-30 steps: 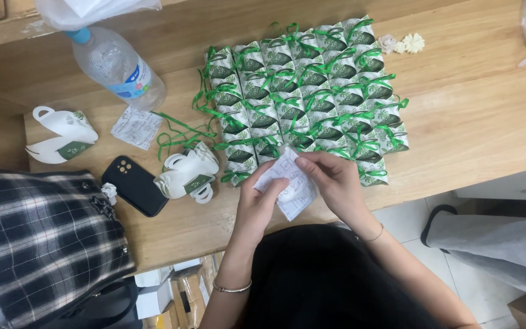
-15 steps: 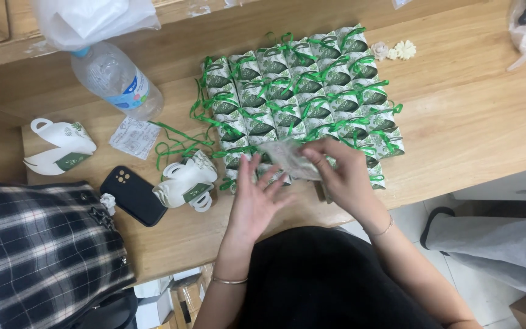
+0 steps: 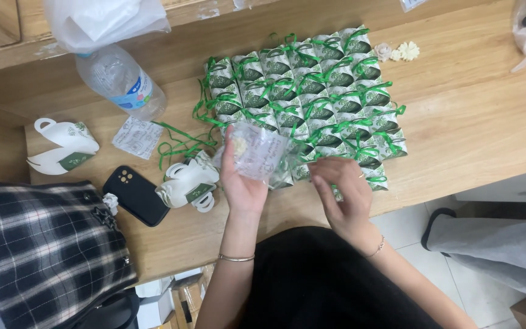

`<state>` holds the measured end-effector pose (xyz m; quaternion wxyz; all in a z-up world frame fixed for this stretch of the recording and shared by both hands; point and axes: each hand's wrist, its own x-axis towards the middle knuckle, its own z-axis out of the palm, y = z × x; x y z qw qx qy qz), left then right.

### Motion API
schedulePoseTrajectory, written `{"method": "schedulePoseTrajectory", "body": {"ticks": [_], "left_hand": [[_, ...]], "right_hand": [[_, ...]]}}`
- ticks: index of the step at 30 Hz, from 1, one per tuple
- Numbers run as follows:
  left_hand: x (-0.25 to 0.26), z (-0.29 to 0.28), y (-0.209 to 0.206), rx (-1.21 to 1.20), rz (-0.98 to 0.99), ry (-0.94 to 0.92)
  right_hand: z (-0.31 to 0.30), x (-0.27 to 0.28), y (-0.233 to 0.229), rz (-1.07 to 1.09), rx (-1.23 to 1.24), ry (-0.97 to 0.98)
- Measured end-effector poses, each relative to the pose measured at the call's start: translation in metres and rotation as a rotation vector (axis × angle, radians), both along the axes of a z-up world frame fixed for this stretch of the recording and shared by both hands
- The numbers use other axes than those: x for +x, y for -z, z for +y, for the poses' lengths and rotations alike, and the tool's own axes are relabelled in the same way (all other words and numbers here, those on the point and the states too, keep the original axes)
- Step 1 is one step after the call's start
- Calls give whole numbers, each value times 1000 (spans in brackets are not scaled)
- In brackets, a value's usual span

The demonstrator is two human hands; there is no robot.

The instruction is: Packaging small flower-shaped items into decorative gift boxes.

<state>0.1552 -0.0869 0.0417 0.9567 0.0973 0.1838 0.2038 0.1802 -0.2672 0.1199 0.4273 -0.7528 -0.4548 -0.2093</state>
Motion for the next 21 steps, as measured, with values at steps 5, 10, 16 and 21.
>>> {"method": "schedulePoseTrajectory", "body": {"ticks": [5, 10, 16, 21], "left_hand": [[-10, -9, -20, 103, -79, -63], [-16, -27, -28, 353, -56, -129], [-20, -35, -33, 496, -34, -107], [-14, -36, -24, 560, -55, -174]], "right_hand": [[-5, 5, 63, 895, 135, 18], [3, 11, 60, 1408, 392, -254], [3, 20, 71, 1565, 666, -383], [2, 24, 78, 1670, 721, -466]]}}
